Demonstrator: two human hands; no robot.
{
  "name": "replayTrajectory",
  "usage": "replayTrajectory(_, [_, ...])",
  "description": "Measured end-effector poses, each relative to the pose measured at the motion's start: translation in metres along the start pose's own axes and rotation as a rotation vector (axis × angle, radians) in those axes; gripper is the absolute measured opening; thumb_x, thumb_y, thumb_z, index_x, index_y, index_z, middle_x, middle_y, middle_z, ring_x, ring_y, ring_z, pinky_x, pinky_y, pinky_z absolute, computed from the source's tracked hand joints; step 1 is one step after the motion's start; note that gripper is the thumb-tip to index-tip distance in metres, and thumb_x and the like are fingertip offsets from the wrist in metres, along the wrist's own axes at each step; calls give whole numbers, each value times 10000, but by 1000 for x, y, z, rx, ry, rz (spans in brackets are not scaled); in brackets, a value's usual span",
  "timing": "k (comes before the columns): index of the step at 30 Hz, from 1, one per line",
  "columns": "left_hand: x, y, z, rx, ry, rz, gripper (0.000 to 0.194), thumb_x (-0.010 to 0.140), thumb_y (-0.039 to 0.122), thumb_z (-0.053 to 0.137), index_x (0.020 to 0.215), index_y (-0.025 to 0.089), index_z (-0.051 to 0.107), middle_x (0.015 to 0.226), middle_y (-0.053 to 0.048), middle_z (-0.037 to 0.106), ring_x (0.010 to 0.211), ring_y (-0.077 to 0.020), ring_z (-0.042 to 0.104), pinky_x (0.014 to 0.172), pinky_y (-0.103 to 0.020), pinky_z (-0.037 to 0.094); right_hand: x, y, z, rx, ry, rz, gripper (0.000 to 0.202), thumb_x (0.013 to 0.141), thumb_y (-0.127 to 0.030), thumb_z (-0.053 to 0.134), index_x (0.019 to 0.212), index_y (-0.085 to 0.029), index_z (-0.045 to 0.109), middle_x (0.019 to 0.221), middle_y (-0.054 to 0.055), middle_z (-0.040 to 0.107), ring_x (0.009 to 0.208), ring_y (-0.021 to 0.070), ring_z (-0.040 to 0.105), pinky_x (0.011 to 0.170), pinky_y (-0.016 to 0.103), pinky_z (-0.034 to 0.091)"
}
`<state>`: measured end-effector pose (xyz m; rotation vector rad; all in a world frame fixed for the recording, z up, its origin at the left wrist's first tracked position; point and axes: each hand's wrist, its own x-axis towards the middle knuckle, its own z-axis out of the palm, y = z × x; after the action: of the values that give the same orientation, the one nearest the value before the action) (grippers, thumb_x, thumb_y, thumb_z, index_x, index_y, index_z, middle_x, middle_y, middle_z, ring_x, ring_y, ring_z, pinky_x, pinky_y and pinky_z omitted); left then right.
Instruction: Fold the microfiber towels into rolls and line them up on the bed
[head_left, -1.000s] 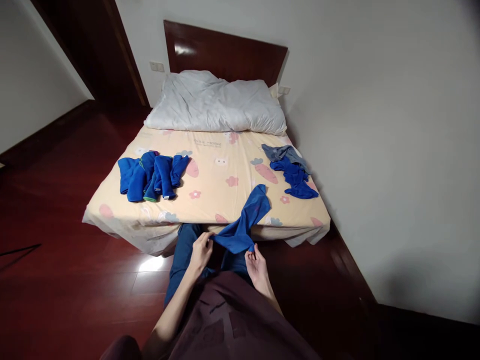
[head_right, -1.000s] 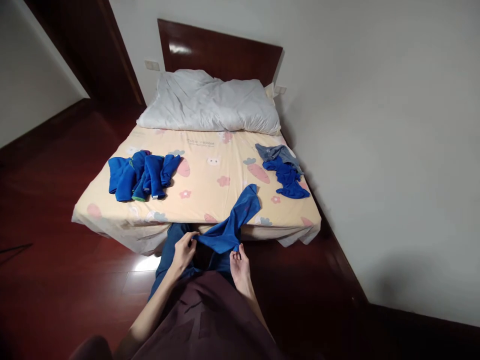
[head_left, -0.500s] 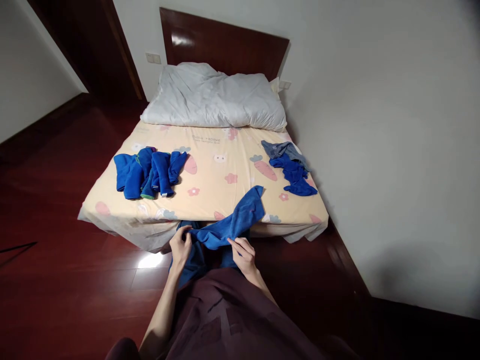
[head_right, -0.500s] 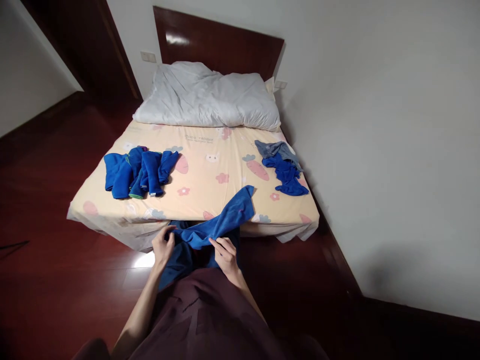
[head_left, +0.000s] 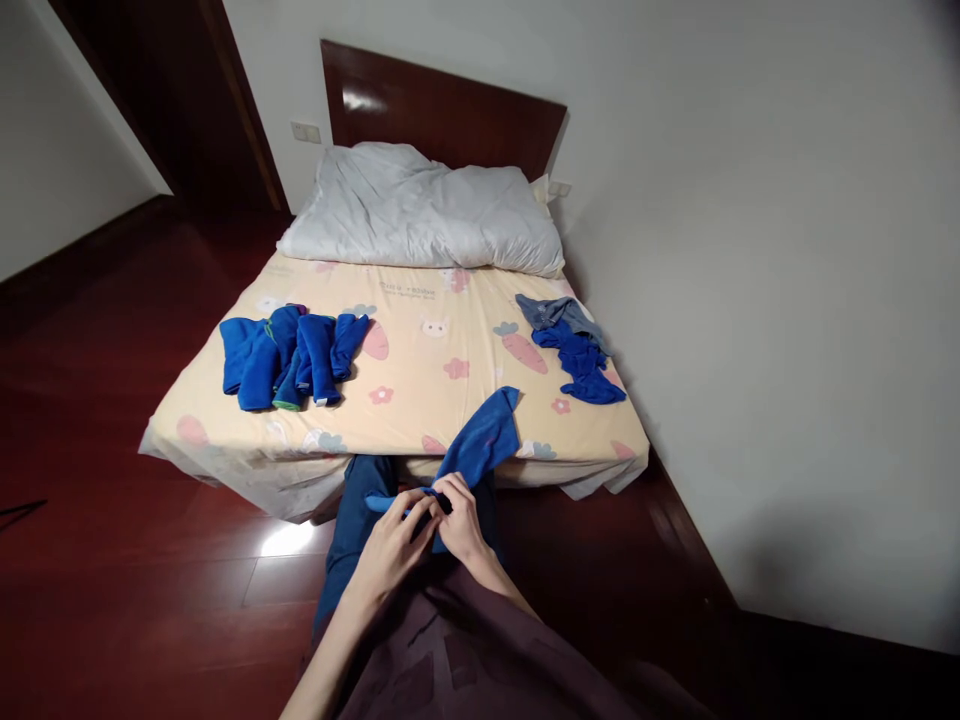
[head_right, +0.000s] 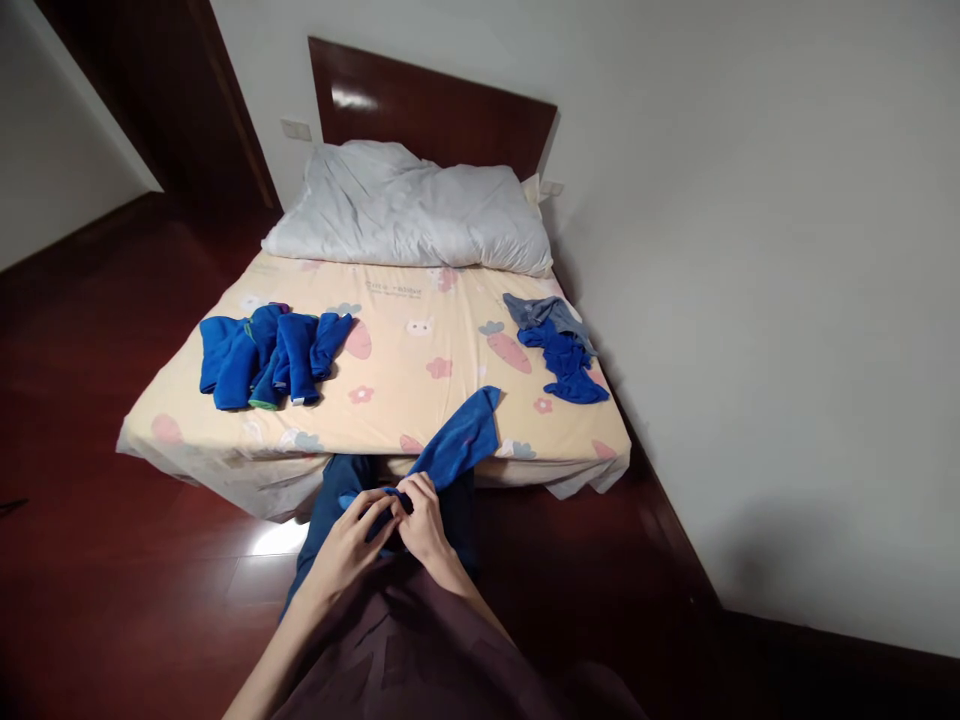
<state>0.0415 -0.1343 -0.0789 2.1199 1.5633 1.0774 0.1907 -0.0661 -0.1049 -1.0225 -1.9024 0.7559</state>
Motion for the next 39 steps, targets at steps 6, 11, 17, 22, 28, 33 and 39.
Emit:
replayTrajectory(6, [-2, -15, 18, -1, 133, -83, 291, 995, 152, 479, 1249, 223, 602, 1164, -84, 665, 1035, -185, 703, 902, -296, 601, 0, 7, -3, 70, -84, 13, 136, 938, -173, 592, 895, -201, 718, 849, 39, 701, 790, 182, 674, 769, 289, 552])
replayTrajectory(11, [2, -19, 8, -58, 189, -194, 207, 1008, 182, 481, 1100, 212, 664, 1053, -57, 705, 935, -167, 712, 843, -268, 579, 4, 5, -7, 84, -94, 62, 136, 942, -263, 665, 856, -198, 748, 826, 37, 726, 757, 177, 684, 752, 285, 565])
replayTrajectory(17, [5, -43, -12, 132, 60, -182, 232, 1046, 270, 486, 1005, 200, 703, 917, -56, 688, 852, -186, 661, 775, -295, 533, 1, 14, -9, 59, -74, 81, 148, 963, -325, 664, 977, -213, 760, 919, 48, 771, 800, 186, 722, 811, 302, 599])
replayTrajectory(22, [9, -32, -37, 325, 58, -63, 190, 1036, 285, 536, 935, 201, 674, 863, -45, 680, 829, -202, 601, 749, -324, 449, -4, 8, -10, 27, -74, -10, 190, 973, -299, 657, 1122, -223, 746, 960, 45, 791, 820, 181, 754, 850, 301, 619])
replayTrajectory(28, [9, -1, -70, 359, 154, 91, 122, 1022, 175, 536, 1056, 208, 649, 952, -47, 718, 807, -183, 615, 741, -336, 408, 4, -23, -30, -53, -41, -214, 209, 956, -169, 591, 1060, -218, 766, 970, 45, 800, 866, 183, 763, 889, 320, 621])
replayTrajectory(33, [2, 7, -96, 363, 219, 176, 274, 997, 109, 534, 1222, 240, 621, 1018, -62, 734, 767, -168, 612, 713, -318, 454, 13, -35, -40, -98, -39, -137, 296, 894, -116, 550, 1032, -248, 776, 972, 35, 791, 862, 203, 744, 904, 379, 615])
replayTrajectory(39, [-11, 11, -135, 492, 415, 181, 335, 943, 151, 655, 1259, 261, 667, 961, -60, 744, 727, -165, 664, 700, -304, 504, 14, -12, -48, -87, -34, -66, 429, 786, -19, 489, 998, -241, 788, 984, 43, 787, 936, 226, 732, 935, 408, 595])
